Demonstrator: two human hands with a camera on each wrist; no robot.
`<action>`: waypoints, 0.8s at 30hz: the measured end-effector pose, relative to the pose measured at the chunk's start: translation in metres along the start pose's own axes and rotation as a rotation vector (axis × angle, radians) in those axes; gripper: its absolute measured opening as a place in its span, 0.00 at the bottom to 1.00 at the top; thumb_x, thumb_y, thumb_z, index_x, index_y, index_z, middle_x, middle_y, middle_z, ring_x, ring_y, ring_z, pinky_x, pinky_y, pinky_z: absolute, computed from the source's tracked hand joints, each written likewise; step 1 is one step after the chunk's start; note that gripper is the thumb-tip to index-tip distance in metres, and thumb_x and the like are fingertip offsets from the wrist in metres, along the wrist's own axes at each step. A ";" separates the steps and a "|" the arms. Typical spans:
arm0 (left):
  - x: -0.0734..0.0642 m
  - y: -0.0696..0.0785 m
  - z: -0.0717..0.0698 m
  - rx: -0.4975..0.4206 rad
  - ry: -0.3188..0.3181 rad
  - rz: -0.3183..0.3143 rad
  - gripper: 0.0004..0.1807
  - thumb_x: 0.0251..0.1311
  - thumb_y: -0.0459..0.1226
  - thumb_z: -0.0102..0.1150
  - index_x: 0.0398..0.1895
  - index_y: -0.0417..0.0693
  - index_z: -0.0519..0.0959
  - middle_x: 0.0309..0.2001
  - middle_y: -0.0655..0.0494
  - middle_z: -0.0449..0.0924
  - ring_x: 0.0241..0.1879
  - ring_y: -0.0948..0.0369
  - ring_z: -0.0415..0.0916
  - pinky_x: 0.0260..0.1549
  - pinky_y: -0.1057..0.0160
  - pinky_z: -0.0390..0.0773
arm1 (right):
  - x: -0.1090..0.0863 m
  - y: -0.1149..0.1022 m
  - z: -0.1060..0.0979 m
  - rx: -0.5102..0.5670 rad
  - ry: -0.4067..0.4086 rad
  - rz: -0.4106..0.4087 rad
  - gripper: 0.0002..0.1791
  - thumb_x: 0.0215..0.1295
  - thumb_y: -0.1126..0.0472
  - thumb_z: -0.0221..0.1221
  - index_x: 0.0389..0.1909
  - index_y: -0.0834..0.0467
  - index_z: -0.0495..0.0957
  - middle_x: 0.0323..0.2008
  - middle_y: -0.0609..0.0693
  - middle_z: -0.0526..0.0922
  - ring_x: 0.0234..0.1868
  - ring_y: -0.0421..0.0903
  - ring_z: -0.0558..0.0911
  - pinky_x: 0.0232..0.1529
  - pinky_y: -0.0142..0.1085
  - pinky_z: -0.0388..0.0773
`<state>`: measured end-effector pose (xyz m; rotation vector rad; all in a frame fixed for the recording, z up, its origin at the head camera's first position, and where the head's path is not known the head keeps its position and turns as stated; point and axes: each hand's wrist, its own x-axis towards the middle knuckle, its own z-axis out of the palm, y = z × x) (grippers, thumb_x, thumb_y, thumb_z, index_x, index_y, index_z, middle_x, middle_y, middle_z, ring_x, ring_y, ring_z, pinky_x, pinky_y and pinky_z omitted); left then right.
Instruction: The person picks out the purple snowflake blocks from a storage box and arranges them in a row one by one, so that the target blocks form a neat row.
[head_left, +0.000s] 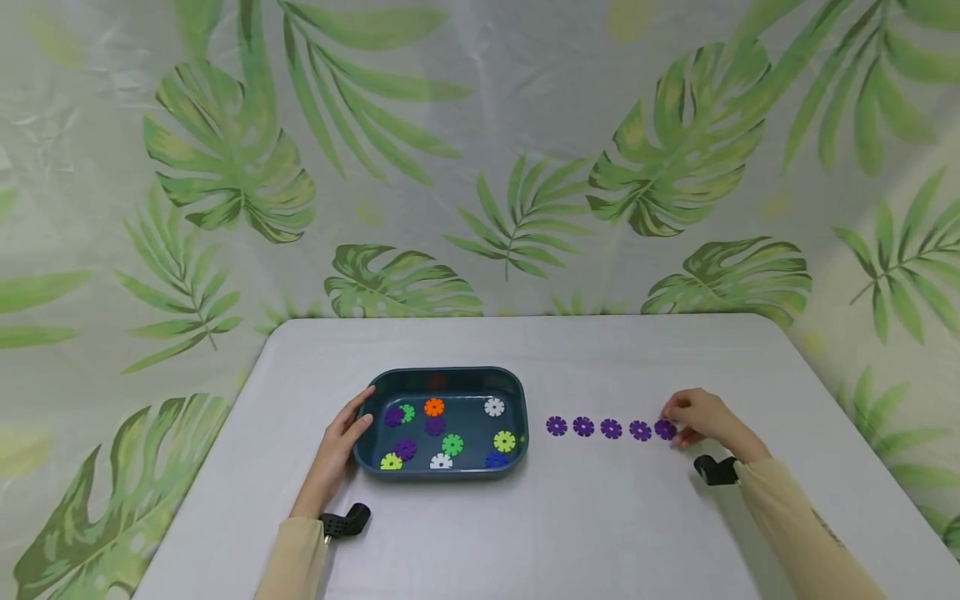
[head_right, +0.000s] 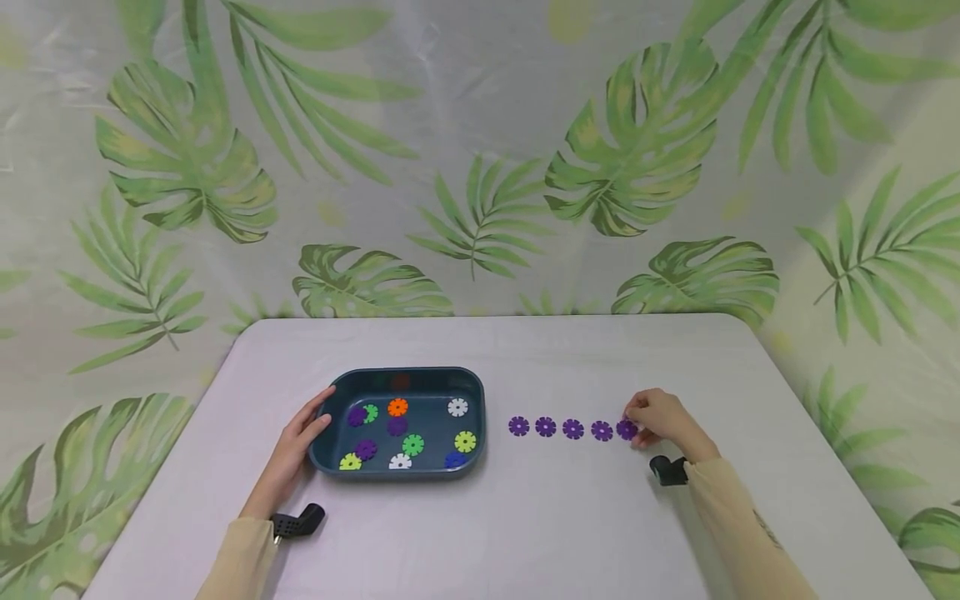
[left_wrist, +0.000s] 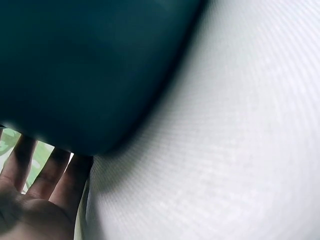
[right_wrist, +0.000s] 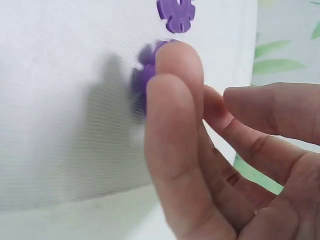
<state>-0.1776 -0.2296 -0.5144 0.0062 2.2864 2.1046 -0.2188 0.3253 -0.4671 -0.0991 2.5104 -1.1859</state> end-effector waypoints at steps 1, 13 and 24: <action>0.000 0.000 0.000 -0.001 0.000 0.001 0.27 0.71 0.42 0.50 0.71 0.54 0.62 0.73 0.54 0.51 0.73 0.55 0.43 0.68 0.48 0.45 | 0.001 -0.003 0.000 0.011 -0.006 -0.002 0.12 0.70 0.66 0.49 0.42 0.74 0.73 0.32 0.59 0.78 0.23 0.48 0.81 0.25 0.40 0.81; -0.007 0.024 0.002 -0.033 -0.019 0.001 0.26 0.71 0.35 0.48 0.71 0.46 0.61 0.73 0.49 0.51 0.73 0.53 0.42 0.68 0.48 0.43 | 0.034 -0.104 0.047 0.346 -0.127 -0.232 0.18 0.74 0.60 0.48 0.53 0.72 0.70 0.40 0.58 0.76 0.33 0.49 0.80 0.38 0.39 0.81; -0.006 0.019 0.002 -0.007 -0.018 -0.007 0.26 0.72 0.36 0.47 0.72 0.48 0.61 0.73 0.50 0.50 0.73 0.53 0.42 0.68 0.48 0.43 | 0.078 -0.201 0.150 0.371 -0.413 -0.267 0.16 0.74 0.61 0.48 0.55 0.67 0.72 0.53 0.66 0.74 0.39 0.55 0.81 0.42 0.43 0.80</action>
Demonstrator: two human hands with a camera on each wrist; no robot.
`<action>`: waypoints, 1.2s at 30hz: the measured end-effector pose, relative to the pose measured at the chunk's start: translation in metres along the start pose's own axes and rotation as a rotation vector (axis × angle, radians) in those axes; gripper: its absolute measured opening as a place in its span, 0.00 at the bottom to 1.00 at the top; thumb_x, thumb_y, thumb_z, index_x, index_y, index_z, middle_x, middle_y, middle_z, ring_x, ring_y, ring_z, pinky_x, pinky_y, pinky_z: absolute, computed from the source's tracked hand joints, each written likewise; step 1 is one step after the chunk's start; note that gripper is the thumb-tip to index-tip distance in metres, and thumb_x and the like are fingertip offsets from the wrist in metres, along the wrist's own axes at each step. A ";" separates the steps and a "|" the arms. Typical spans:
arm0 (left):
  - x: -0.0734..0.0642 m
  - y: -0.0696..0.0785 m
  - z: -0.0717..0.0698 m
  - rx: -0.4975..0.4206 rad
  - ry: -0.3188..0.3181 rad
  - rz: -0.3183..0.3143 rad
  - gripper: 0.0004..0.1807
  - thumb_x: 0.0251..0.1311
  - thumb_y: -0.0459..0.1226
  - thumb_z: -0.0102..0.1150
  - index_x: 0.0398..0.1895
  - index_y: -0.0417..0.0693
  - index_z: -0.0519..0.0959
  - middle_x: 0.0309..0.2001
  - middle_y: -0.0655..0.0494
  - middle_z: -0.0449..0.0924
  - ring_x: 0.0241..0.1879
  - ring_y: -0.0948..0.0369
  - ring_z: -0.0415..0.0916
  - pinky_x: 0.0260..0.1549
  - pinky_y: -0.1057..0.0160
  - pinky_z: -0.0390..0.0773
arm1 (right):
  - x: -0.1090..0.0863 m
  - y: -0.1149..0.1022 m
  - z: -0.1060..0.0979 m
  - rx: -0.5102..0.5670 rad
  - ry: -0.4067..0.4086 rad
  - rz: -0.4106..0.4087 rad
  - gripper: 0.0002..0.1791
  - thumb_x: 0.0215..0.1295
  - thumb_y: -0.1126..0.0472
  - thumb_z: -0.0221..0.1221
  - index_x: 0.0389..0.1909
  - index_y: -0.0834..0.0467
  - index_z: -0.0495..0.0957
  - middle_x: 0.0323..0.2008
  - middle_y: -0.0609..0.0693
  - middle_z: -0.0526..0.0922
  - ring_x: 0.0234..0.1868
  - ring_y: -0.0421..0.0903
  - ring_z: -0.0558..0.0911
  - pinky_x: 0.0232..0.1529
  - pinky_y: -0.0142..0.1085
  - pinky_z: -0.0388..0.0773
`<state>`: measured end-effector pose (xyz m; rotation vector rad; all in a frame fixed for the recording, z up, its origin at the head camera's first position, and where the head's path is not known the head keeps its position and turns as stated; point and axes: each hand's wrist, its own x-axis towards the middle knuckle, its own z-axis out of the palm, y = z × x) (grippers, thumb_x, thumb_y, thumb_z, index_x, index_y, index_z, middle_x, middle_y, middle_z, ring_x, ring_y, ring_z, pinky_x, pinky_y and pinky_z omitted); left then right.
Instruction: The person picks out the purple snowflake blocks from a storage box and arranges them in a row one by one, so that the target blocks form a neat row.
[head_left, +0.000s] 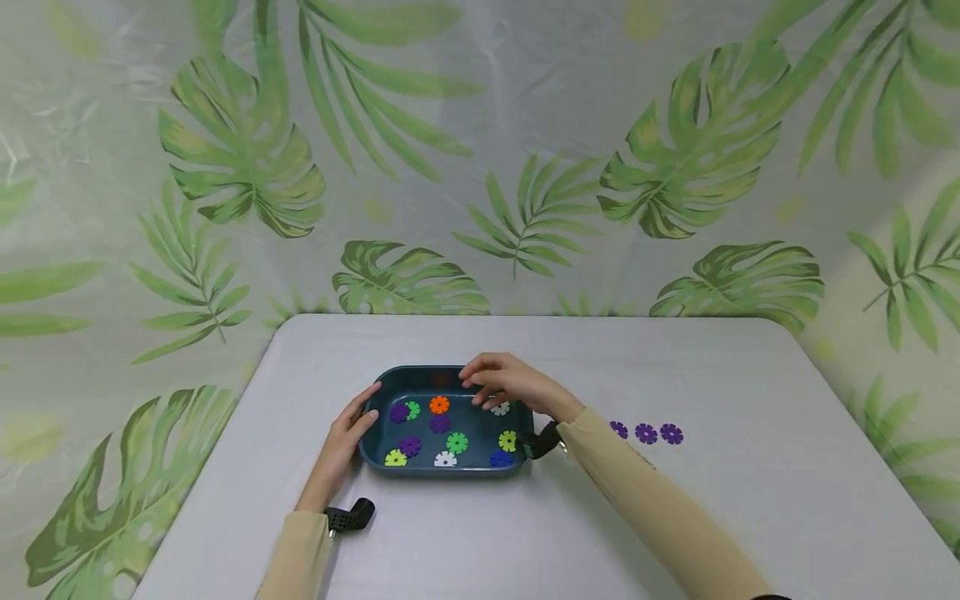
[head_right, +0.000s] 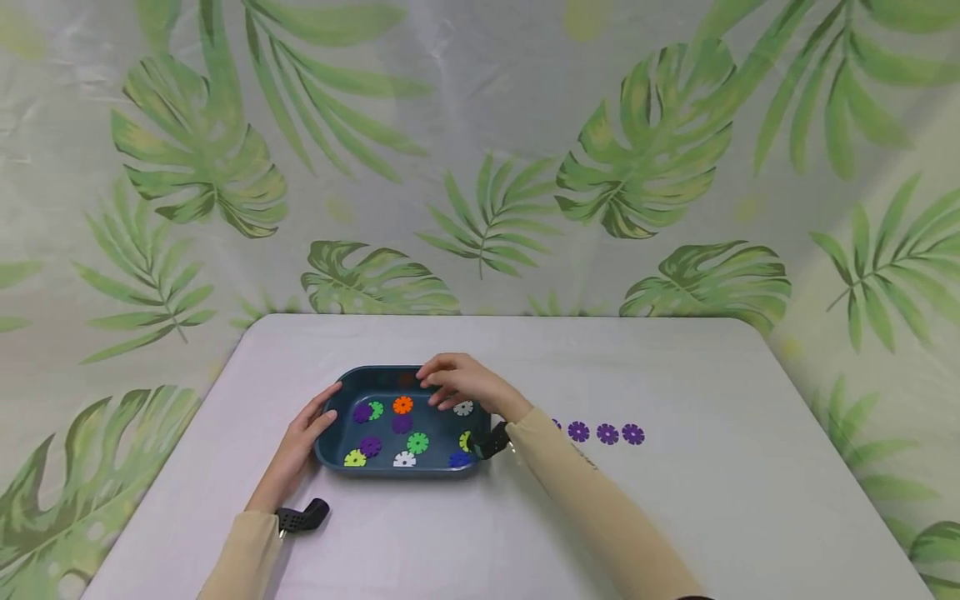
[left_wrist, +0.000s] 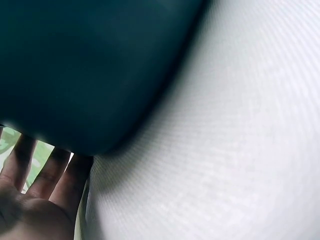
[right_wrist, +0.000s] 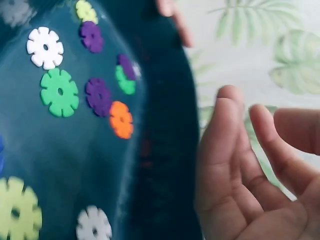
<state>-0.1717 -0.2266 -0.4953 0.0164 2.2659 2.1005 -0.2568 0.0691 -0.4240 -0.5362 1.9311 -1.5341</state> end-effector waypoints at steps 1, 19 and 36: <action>-0.002 0.004 0.001 0.004 -0.002 -0.003 0.26 0.72 0.36 0.47 0.72 0.47 0.60 0.74 0.49 0.50 0.73 0.52 0.42 0.68 0.47 0.43 | 0.008 0.001 0.005 -0.008 -0.021 0.018 0.17 0.74 0.62 0.47 0.55 0.68 0.71 0.55 0.67 0.73 0.41 0.57 0.81 0.42 0.43 0.80; -0.005 0.010 0.002 0.005 -0.003 -0.012 0.27 0.72 0.37 0.47 0.72 0.48 0.60 0.74 0.50 0.50 0.73 0.53 0.42 0.68 0.48 0.44 | 0.059 0.015 0.042 -0.299 -0.223 0.247 0.18 0.67 0.71 0.46 0.53 0.59 0.77 0.49 0.51 0.75 0.42 0.52 0.79 0.42 0.43 0.78; -0.005 0.011 0.004 0.002 0.006 -0.016 0.26 0.72 0.36 0.47 0.72 0.48 0.60 0.74 0.50 0.50 0.73 0.54 0.42 0.68 0.49 0.44 | 0.063 0.014 0.054 -0.408 -0.271 0.172 0.17 0.63 0.76 0.49 0.49 0.64 0.79 0.39 0.54 0.76 0.28 0.46 0.76 0.33 0.37 0.78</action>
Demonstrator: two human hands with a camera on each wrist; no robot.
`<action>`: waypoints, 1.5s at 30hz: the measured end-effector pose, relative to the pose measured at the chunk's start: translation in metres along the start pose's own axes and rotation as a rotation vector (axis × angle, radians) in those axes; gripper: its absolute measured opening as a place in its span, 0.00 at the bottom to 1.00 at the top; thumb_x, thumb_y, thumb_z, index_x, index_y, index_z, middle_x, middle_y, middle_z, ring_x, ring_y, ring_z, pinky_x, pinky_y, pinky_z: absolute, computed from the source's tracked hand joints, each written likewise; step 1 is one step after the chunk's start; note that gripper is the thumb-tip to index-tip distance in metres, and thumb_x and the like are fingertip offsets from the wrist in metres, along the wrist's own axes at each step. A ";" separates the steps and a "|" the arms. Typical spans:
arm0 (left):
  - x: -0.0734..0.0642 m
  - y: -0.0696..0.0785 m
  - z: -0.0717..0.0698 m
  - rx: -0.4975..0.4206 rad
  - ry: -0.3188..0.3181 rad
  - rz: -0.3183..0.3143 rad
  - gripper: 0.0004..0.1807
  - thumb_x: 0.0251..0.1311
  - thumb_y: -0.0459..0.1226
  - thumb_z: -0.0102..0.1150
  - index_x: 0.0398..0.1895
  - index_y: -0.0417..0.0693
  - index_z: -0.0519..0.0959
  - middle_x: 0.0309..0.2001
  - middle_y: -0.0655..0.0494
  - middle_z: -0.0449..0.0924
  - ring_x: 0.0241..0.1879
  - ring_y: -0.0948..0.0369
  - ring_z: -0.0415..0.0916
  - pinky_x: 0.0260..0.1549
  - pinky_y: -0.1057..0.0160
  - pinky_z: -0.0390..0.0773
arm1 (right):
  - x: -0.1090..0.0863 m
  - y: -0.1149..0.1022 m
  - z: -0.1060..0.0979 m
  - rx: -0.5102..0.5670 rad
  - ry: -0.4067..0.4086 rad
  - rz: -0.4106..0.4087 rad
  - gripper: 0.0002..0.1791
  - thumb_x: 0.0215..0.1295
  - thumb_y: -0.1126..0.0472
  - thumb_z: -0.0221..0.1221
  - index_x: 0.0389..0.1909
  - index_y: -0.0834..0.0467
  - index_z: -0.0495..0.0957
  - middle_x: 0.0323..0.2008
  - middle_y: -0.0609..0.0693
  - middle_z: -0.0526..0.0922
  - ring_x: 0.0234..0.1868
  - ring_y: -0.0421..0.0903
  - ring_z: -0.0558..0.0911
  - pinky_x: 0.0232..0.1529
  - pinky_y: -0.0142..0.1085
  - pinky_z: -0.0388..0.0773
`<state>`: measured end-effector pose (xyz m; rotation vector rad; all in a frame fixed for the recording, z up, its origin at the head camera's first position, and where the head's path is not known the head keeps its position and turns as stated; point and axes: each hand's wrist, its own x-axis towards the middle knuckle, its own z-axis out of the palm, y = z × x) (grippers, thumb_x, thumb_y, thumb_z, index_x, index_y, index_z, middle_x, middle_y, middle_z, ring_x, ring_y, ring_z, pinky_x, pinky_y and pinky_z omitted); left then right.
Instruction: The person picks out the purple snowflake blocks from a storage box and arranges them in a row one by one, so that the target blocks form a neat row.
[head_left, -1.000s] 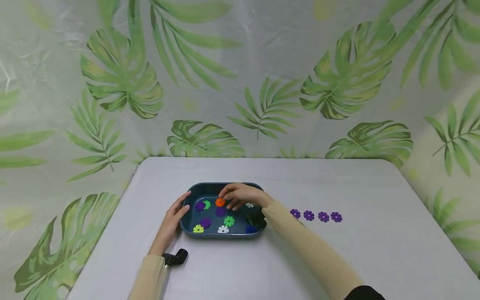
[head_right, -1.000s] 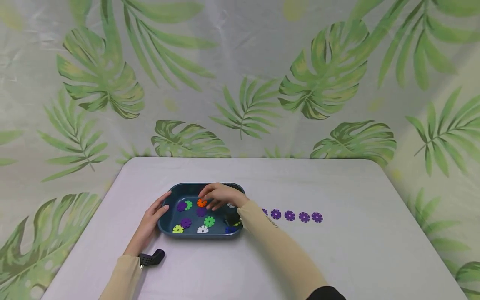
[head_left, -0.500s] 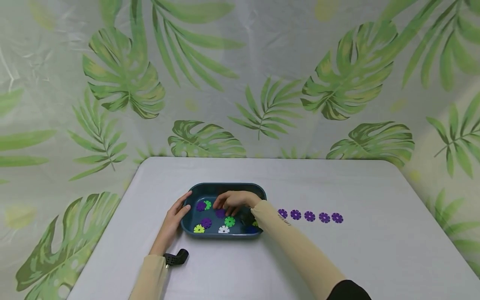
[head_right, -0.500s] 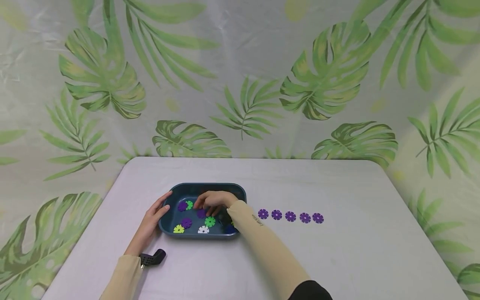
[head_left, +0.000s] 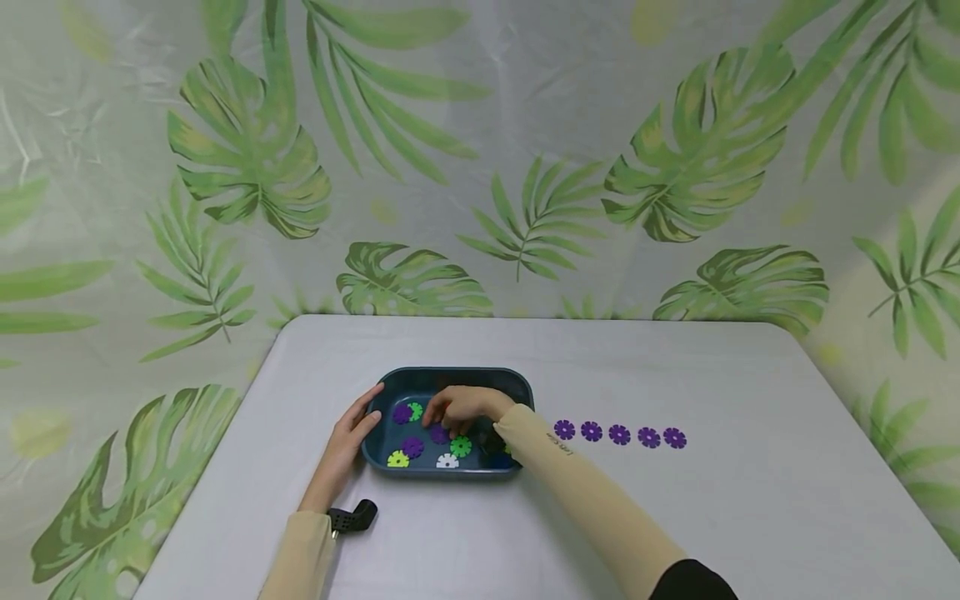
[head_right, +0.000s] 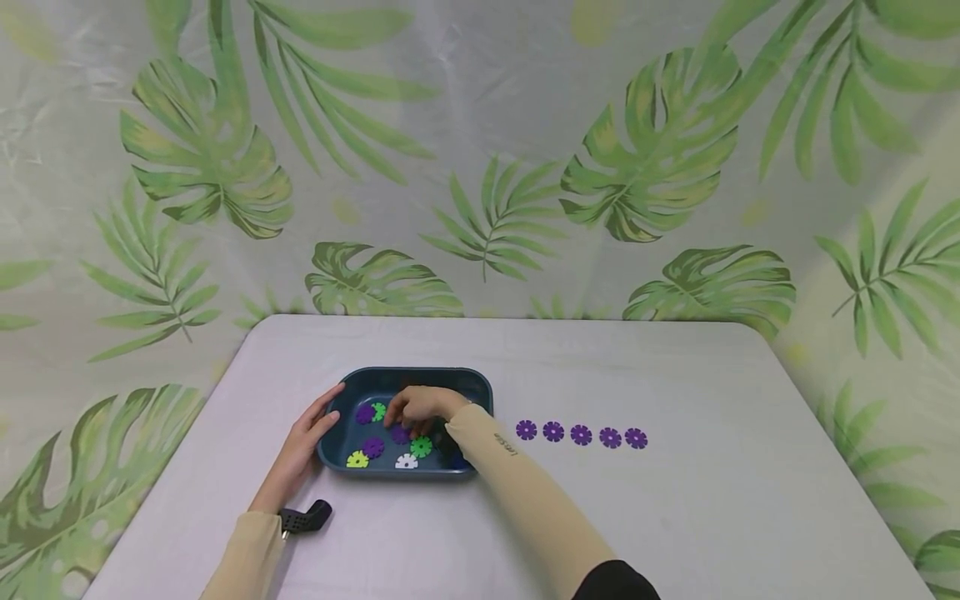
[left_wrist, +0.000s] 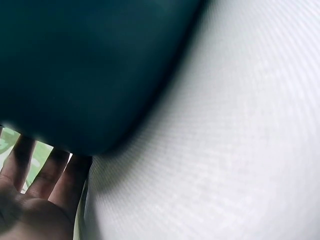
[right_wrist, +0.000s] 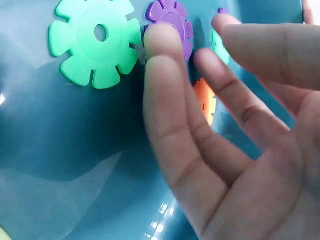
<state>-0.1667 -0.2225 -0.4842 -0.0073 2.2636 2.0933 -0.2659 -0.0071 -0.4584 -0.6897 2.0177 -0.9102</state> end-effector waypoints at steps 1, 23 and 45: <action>0.000 0.000 0.000 0.000 0.000 -0.002 0.26 0.72 0.36 0.47 0.72 0.48 0.60 0.74 0.50 0.50 0.73 0.54 0.42 0.68 0.49 0.44 | 0.000 0.000 0.001 0.008 -0.003 0.001 0.17 0.63 0.76 0.49 0.49 0.64 0.79 0.40 0.54 0.76 0.28 0.46 0.77 0.33 0.36 0.79; 0.003 -0.001 0.005 -0.006 -0.015 0.010 0.26 0.72 0.36 0.46 0.72 0.47 0.60 0.74 0.49 0.50 0.73 0.54 0.42 0.68 0.49 0.44 | -0.008 0.006 -0.007 0.037 0.105 -0.043 0.04 0.65 0.72 0.54 0.37 0.66 0.77 0.25 0.50 0.74 0.22 0.44 0.74 0.27 0.33 0.77; 0.010 -0.029 -0.006 0.005 0.013 0.034 0.26 0.72 0.39 0.47 0.71 0.53 0.62 0.73 0.54 0.52 0.73 0.57 0.43 0.68 0.49 0.43 | -0.153 0.091 -0.084 0.284 0.312 -0.193 0.11 0.70 0.65 0.53 0.48 0.67 0.73 0.32 0.58 0.76 0.29 0.48 0.80 0.38 0.48 0.81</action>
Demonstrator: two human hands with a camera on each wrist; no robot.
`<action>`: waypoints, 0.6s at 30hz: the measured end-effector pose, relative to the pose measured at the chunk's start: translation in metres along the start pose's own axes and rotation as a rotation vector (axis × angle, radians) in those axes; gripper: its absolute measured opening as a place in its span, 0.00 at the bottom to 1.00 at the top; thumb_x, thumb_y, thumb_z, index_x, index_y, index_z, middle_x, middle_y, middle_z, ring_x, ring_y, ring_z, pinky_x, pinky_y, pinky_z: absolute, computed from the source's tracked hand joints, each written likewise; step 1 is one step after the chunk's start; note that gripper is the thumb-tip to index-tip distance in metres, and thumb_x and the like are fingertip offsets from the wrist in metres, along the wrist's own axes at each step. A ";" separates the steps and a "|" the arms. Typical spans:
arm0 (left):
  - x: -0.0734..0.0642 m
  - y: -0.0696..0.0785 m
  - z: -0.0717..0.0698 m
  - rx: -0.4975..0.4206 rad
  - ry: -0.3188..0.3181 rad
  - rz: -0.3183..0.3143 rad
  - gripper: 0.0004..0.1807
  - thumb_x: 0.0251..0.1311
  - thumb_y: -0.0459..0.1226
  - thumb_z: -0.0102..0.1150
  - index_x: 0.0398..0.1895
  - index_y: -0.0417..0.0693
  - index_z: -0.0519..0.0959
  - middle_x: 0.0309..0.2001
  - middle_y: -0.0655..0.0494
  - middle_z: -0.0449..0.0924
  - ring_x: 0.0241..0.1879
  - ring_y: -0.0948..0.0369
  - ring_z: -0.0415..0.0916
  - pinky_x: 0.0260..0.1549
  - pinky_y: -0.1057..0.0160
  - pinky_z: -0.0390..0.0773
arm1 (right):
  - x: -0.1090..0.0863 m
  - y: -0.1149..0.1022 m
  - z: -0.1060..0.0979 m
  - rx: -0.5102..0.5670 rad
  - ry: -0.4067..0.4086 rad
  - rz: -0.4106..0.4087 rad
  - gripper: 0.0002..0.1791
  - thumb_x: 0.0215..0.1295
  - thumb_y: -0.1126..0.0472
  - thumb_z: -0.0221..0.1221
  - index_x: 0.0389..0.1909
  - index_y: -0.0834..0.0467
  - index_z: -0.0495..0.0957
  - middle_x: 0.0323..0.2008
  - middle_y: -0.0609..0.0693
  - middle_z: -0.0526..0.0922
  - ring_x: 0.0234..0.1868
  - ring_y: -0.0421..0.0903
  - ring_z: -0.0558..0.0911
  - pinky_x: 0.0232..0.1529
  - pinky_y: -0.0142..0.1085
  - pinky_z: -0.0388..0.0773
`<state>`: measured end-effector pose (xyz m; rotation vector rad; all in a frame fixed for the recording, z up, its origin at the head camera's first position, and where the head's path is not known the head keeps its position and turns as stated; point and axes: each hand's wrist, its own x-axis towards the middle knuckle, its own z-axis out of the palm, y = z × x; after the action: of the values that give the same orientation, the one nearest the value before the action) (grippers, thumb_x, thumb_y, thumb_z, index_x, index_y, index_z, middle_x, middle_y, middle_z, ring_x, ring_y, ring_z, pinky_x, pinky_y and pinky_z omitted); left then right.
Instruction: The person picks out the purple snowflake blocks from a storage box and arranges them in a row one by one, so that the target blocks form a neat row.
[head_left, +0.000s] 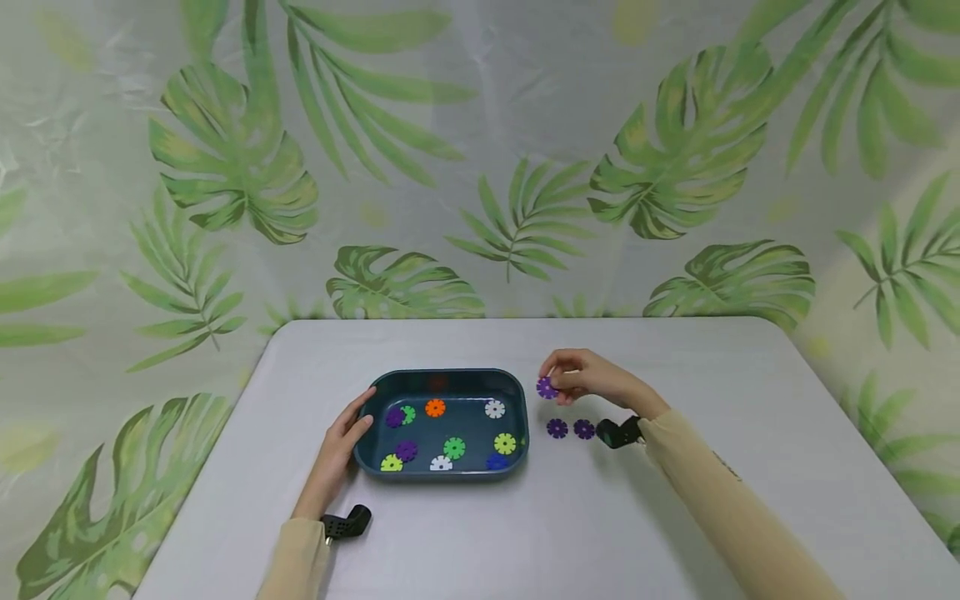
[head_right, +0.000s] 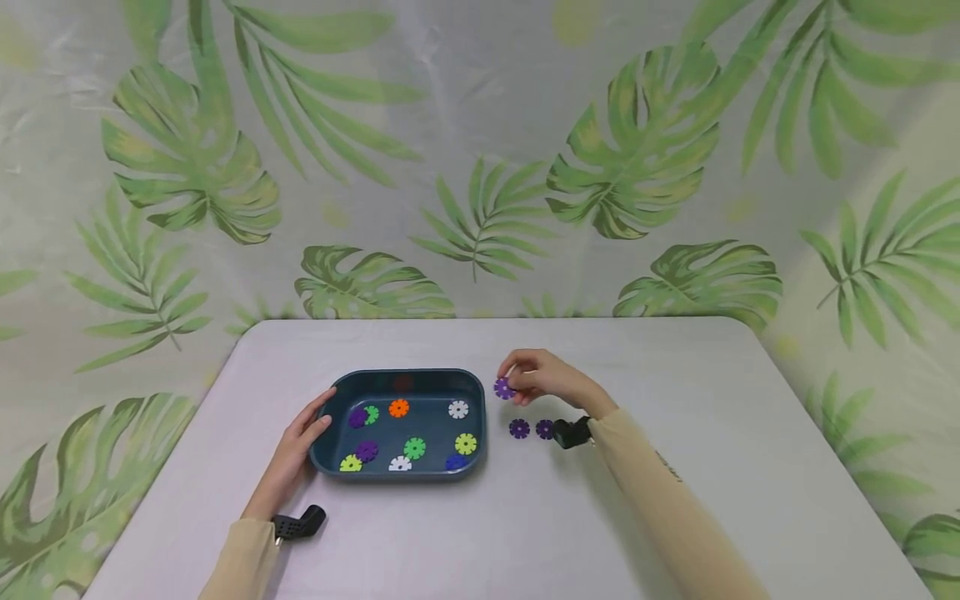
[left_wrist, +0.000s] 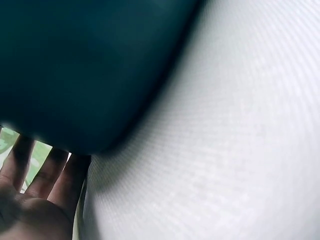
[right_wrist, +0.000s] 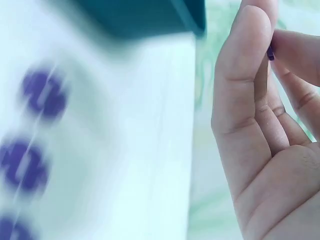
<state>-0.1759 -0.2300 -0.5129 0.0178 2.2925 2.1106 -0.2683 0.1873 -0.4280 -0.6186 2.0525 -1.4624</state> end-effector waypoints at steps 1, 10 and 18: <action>0.000 -0.001 0.000 0.004 0.002 0.002 0.26 0.72 0.40 0.48 0.71 0.54 0.62 0.73 0.54 0.52 0.73 0.56 0.43 0.68 0.48 0.44 | -0.011 0.007 -0.008 0.010 0.027 0.010 0.12 0.70 0.64 0.52 0.49 0.68 0.72 0.32 0.57 0.76 0.29 0.48 0.80 0.39 0.50 0.80; 0.000 0.000 -0.001 0.010 0.000 0.010 0.26 0.72 0.41 0.48 0.71 0.53 0.62 0.73 0.54 0.51 0.73 0.56 0.43 0.68 0.48 0.44 | -0.110 0.081 -0.061 0.086 0.252 0.146 0.16 0.73 0.63 0.49 0.51 0.72 0.66 0.31 0.53 0.75 0.30 0.44 0.78 0.37 0.39 0.81; -0.001 0.000 0.002 0.010 -0.002 0.004 0.26 0.71 0.41 0.49 0.71 0.52 0.62 0.73 0.53 0.51 0.73 0.55 0.42 0.68 0.48 0.44 | -0.160 0.112 -0.074 -0.032 0.368 0.222 0.17 0.72 0.66 0.47 0.51 0.78 0.66 0.34 0.57 0.77 0.29 0.46 0.81 0.34 0.36 0.81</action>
<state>-0.1747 -0.2283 -0.5128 0.0256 2.3034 2.1005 -0.2034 0.3767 -0.4891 -0.1287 2.3359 -1.4981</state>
